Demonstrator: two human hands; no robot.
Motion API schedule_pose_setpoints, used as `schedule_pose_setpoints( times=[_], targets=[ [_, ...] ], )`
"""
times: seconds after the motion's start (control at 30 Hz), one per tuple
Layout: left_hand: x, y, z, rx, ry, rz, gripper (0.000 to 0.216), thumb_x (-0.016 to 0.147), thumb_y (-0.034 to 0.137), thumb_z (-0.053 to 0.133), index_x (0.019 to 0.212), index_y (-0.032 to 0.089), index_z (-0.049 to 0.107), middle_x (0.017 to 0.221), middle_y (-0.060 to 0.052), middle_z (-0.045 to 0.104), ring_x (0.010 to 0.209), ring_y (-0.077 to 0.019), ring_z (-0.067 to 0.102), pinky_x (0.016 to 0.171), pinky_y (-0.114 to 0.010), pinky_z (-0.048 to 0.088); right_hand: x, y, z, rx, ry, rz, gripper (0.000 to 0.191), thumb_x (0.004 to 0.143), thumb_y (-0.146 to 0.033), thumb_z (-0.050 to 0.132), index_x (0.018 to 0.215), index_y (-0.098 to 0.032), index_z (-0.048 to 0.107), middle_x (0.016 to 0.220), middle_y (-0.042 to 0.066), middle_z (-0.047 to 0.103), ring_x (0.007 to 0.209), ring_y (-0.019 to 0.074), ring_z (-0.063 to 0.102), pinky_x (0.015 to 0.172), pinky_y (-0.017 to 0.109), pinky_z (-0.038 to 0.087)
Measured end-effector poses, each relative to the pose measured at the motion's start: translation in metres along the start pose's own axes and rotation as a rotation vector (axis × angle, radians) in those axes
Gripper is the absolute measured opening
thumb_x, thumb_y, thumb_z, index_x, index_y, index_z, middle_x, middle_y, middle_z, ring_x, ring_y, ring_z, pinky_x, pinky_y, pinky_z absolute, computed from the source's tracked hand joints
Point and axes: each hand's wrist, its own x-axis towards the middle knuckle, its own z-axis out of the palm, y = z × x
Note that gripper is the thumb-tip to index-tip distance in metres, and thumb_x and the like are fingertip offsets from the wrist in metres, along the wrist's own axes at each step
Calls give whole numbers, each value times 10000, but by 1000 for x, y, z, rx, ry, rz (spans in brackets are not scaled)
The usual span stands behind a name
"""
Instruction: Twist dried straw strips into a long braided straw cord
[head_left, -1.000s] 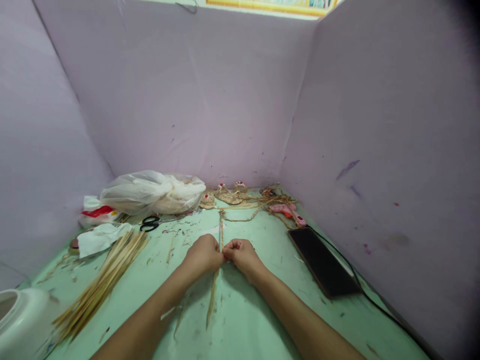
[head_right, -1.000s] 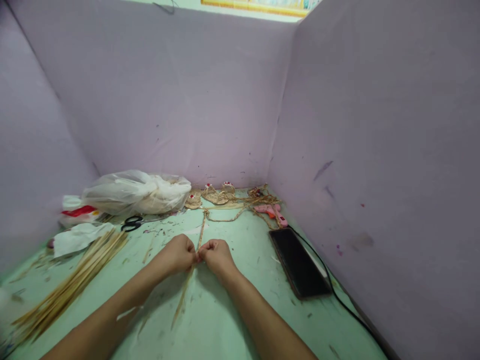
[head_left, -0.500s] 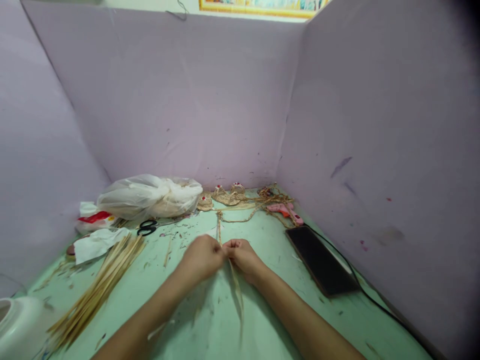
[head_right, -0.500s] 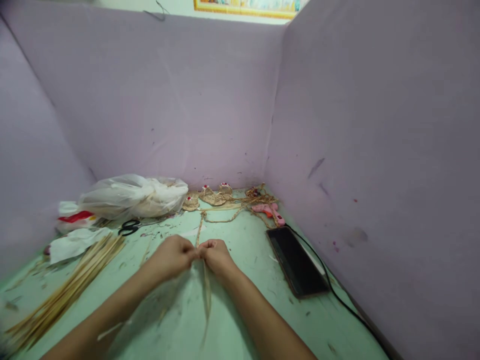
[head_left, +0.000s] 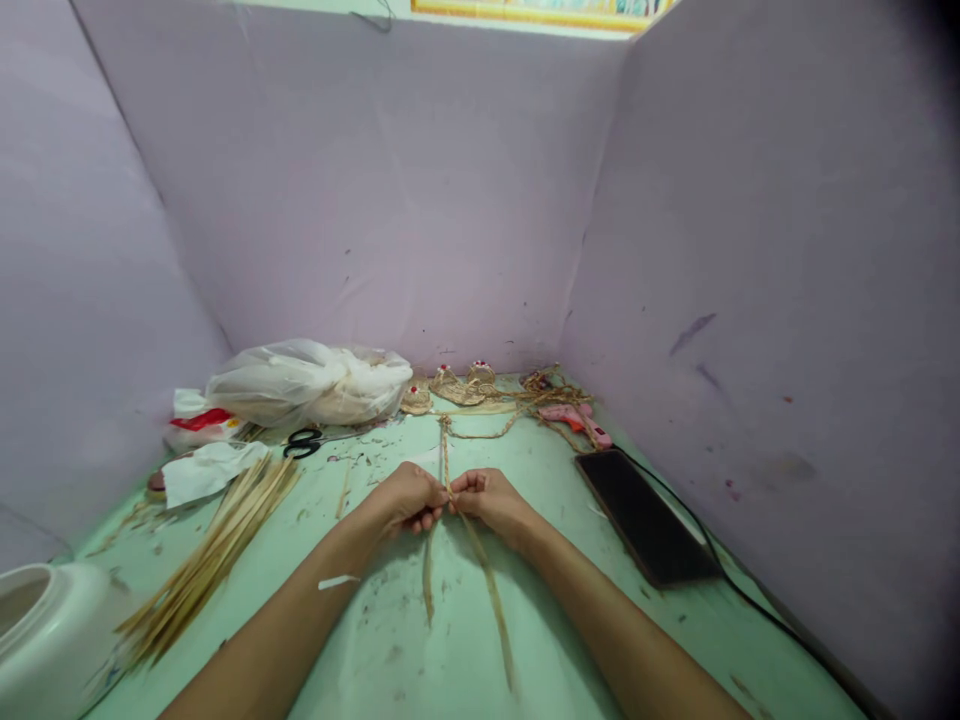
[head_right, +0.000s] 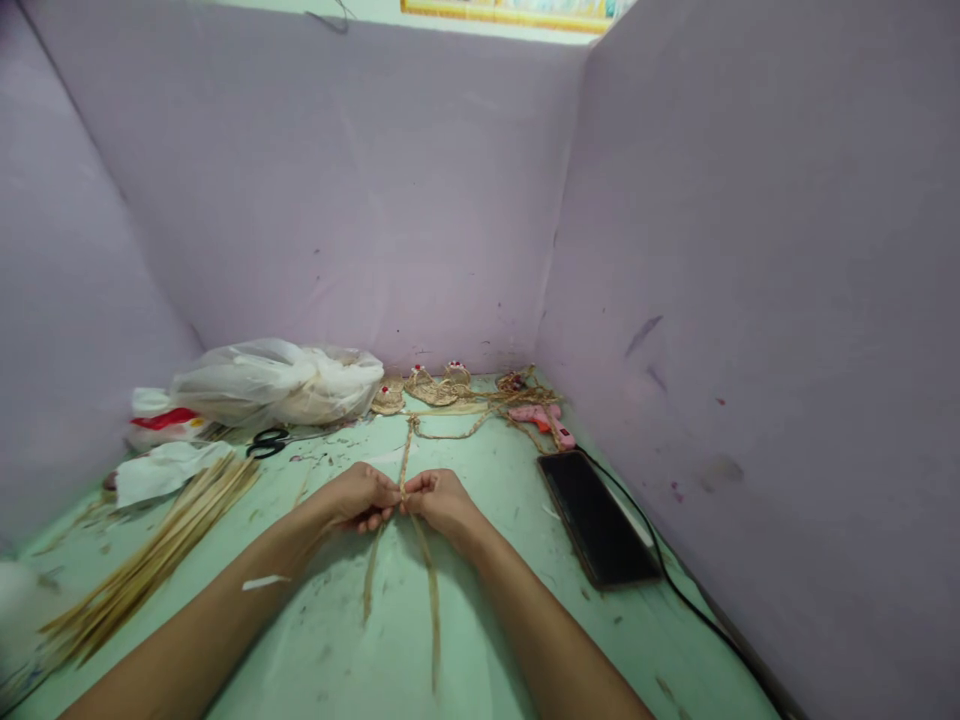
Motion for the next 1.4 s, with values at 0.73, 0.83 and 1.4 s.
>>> schedule_pose_setpoints(
  times=[0.73, 0.83, 1.4],
  targets=[
    [-6, -9, 13, -91, 127, -44, 141, 480, 99, 438, 342, 127, 423, 279, 18, 345, 274, -48, 269, 315, -187, 152, -45, -17, 35, -1292, 174, -270, 197, 608, -130, 506, 632, -175, 697, 643, 121, 673, 538, 204, 578, 468, 266, 257],
    [-6, -14, 9, -106, 88, 18, 92, 453, 110, 453, 362, 125, 447, 286, 26, 347, 272, -47, 269, 304, -182, 140, -50, -17, 41, -1371, 113, -246, 212, 607, -125, 518, 702, -171, 703, 714, 119, 685, 619, 217, 607, 504, 257, 302],
    [-2, -18, 1, -31, 16, 96, 43, 472, 140, 453, 445, 133, 487, 305, 51, 333, 284, -51, 252, 313, -190, 131, -12, -12, 16, -275, 57, 165, 108, 600, -97, 457, 507, -137, 495, 350, -67, 349, 319, 31, 247, 356, 180, 177]
  ],
)
